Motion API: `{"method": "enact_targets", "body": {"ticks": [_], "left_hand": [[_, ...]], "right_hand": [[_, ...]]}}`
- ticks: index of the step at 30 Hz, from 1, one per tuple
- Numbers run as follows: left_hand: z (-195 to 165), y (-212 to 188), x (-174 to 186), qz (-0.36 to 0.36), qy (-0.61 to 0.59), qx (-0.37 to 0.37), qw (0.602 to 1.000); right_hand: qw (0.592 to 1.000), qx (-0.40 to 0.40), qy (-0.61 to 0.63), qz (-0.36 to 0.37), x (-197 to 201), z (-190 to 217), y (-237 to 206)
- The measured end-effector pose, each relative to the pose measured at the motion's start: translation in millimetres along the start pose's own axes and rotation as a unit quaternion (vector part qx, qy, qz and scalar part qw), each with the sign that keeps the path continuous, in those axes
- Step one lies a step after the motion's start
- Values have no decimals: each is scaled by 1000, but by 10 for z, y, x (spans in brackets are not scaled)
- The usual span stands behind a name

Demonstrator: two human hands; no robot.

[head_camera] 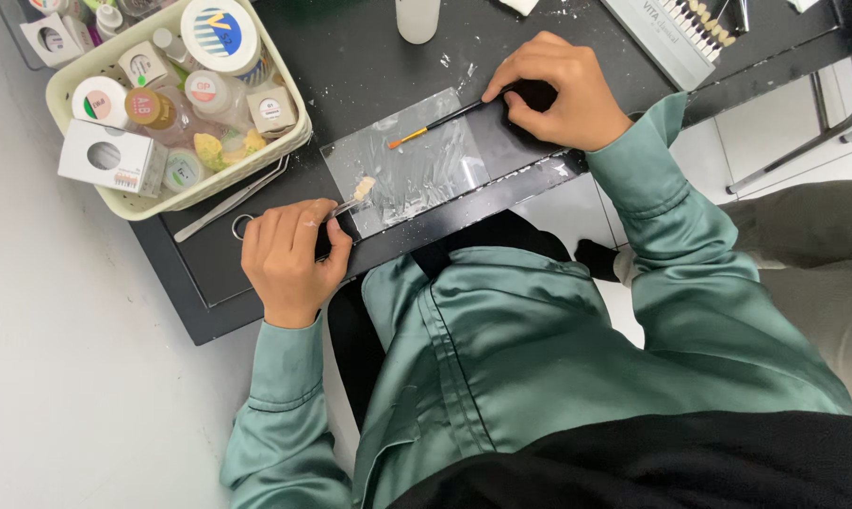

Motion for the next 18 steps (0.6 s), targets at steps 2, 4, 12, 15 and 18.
{"method": "enact_targets", "body": {"ticks": [2, 4, 12, 15, 18], "left_hand": [[3, 8, -6, 0, 0, -2, 1000], [12, 14, -15, 0, -1, 0, 1000], [50, 19, -12, 4, -6, 5, 1000], [66, 40, 30, -2, -7, -1, 1000], [98, 79, 74, -7, 2, -5, 1000]], "right_hand": [[1000, -2, 2, 1, -2, -10, 8], [1000, 13, 3, 1, -6, 10, 13], [1000, 5, 2, 2, -58, 17, 35], [1000, 13, -10, 7, -47, 63, 108], [1000, 15, -23, 6, -44, 95, 193]]}}
Point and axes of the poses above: each hand's wrist, its own y-axis towards the middle knuckle, its own x-axis out of the back of the hand, z = x × y, the point moved 9 cm from there along y, towards the middle knuckle, and after that the axes turned 4 degrees about -z, right-handed, at the moved point
